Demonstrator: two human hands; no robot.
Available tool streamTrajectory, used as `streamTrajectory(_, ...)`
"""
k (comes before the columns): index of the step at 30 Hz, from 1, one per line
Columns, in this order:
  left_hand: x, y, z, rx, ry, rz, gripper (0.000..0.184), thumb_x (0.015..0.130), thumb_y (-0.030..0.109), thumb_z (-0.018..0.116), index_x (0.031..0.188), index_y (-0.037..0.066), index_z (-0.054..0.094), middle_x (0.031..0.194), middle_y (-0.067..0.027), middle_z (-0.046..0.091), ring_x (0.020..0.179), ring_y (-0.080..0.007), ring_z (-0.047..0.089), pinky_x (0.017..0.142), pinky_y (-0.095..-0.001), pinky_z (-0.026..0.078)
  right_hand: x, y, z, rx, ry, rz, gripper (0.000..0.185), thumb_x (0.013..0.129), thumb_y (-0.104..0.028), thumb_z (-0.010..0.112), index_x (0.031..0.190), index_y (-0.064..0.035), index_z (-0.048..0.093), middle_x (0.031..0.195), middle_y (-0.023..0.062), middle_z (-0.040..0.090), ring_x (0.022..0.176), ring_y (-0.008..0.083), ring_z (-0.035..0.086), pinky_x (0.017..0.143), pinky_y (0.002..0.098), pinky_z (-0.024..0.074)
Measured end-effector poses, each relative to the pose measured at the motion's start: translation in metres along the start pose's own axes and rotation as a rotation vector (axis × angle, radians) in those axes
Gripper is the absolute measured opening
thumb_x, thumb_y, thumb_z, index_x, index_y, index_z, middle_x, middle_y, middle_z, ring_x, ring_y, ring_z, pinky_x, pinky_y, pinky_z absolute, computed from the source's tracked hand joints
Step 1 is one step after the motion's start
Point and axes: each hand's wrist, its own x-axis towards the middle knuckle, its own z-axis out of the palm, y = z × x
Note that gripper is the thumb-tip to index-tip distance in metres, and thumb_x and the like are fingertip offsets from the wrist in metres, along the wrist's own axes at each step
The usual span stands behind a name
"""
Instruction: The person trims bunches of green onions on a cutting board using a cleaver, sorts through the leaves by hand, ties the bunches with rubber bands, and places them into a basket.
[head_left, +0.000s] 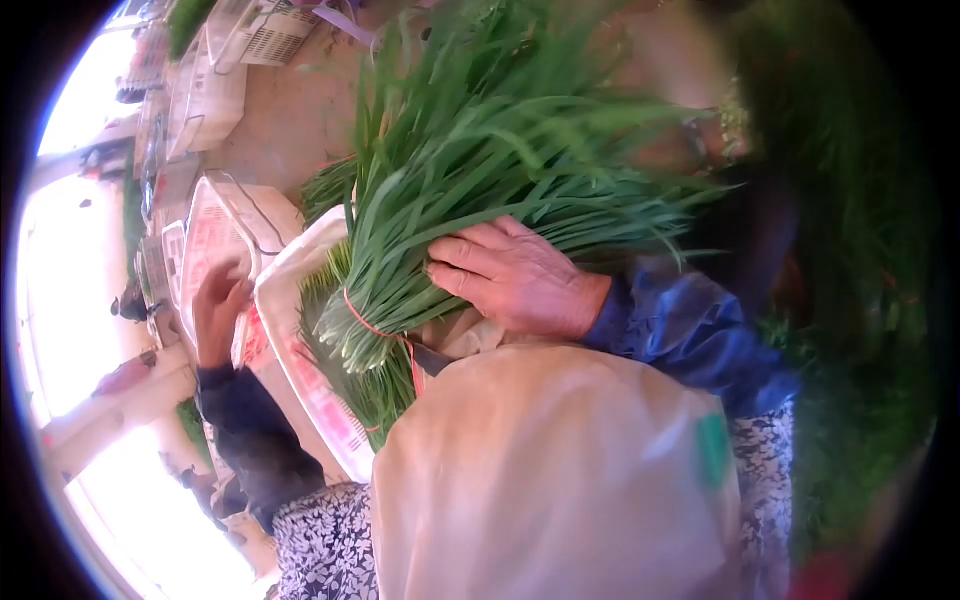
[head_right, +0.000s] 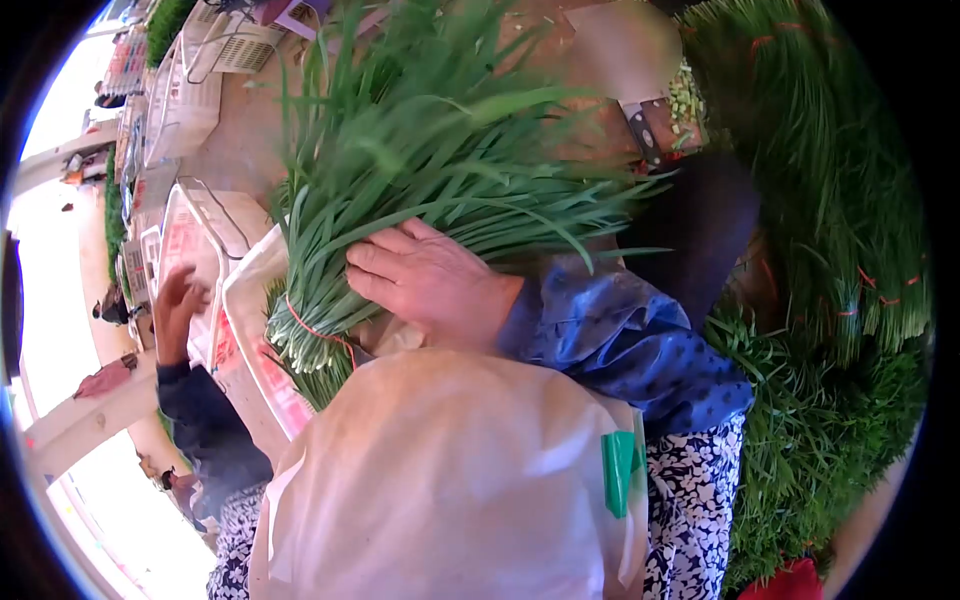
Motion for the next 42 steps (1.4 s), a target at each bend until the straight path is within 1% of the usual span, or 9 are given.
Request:
streamTrajectory(4,0.040,0.092,0.098,0.047,-0.467,0.213,0.092,0.075,0.018,0.082,0.150,0.000,0.031,0.131,-0.0182,0.055,0.114,-0.0203,0.057,0.095,-0.0352,0.047,-0.015,0.007,-0.003,0.104,-0.030,0.020,0.039,0.073,-0.017,0.064,0.109,-0.0016,0.064,0.127,0.0128,0.058,0.121,0.0321,0.052,0.095,0.0435,0.0430)
streamTrajectory(6,0.048,0.110,0.151,0.101,-0.458,0.562,0.109,0.067,0.025,0.087,0.152,0.001,0.024,0.132,-0.0208,0.053,0.124,-0.0276,0.053,0.100,-0.0383,0.044,-0.020,0.007,-0.009,0.133,-0.028,0.066,0.037,0.073,-0.017,0.064,0.106,-0.0015,0.065,0.126,0.0124,0.058,0.121,0.0322,0.053,0.095,0.0442,0.0438)
streamTrajectory(9,0.044,0.153,0.182,0.309,-0.332,0.544,0.112,0.066,0.028,0.087,0.153,0.002,0.021,0.136,-0.0233,0.051,0.128,-0.0333,0.051,0.102,-0.0394,0.044,-0.032,-0.001,-0.030,0.064,-0.056,0.081,0.034,0.072,-0.014,0.065,0.103,-0.0008,0.065,0.124,0.0127,0.059,0.123,0.0342,0.052,0.092,0.0464,0.0464)
streamTrajectory(16,0.069,0.150,0.194,0.028,-0.328,0.498,0.096,0.072,0.009,0.078,0.151,0.000,0.025,0.125,-0.0210,0.063,0.113,-0.0272,0.063,0.095,-0.0365,0.049,0.000,-0.003,-0.036,-0.053,0.143,-0.166,0.036,0.071,-0.019,0.069,0.101,-0.0010,0.062,0.123,0.0152,0.057,0.121,0.0372,0.051,0.090,0.0477,0.0474)
streamTrajectory(18,0.076,0.150,0.191,-0.164,-0.304,0.505,0.085,0.072,0.000,0.073,0.147,-0.001,0.032,0.122,-0.0159,0.064,0.109,-0.0197,0.063,0.092,-0.0320,0.049,0.010,0.009,-0.016,-0.128,0.032,0.146,0.048,0.070,-0.025,0.073,0.110,-0.0016,0.060,0.121,0.0158,0.055,0.115,0.0341,0.052,0.095,0.0470,0.0434)
streamTrajectory(21,0.079,0.151,0.177,-0.392,-0.184,0.423,0.073,0.071,-0.008,0.068,0.139,-0.001,0.042,0.116,-0.0072,0.063,0.103,-0.0152,0.060,0.091,-0.0299,0.049,-0.006,0.011,-0.012,-0.179,-0.012,0.209,0.060,0.068,-0.028,0.077,0.117,-0.0012,0.057,0.120,0.0148,0.054,0.109,0.0304,0.051,0.096,0.0442,0.0396)
streamTrajectory(31,0.075,0.142,0.179,-0.462,-0.077,0.435,0.074,0.072,-0.005,0.068,0.141,0.000,0.040,0.118,-0.0077,0.062,0.106,-0.0169,0.060,0.093,-0.0307,0.048,-0.030,0.002,-0.017,-0.105,-0.189,0.289,0.054,0.071,-0.024,0.077,0.116,-0.0001,0.059,0.118,0.0158,0.055,0.102,0.0323,0.053,0.086,0.0440,0.0451)
streamTrajectory(38,0.059,0.153,0.187,-0.460,-0.081,0.413,0.080,0.072,-0.004,0.064,0.146,0.001,0.035,0.125,-0.0095,0.059,0.113,-0.0178,0.057,0.097,-0.0315,0.046,0.018,0.011,-0.028,-0.064,-0.016,0.272,0.062,0.079,-0.032,0.073,0.131,-0.0042,0.052,0.125,0.0187,0.051,0.085,0.0339,0.061,0.070,0.0421,0.0533)
streamTrajectory(42,0.062,0.148,0.180,-0.541,-0.018,0.406,0.080,0.072,-0.005,0.064,0.146,0.001,0.033,0.125,-0.0100,0.058,0.112,-0.0174,0.058,0.097,-0.0309,0.046,0.001,0.012,-0.019,-0.062,-0.317,0.468,0.065,0.084,-0.038,0.070,0.136,-0.0059,0.048,0.132,0.0209,0.046,0.090,0.0350,0.063,0.072,0.0436,0.0546)
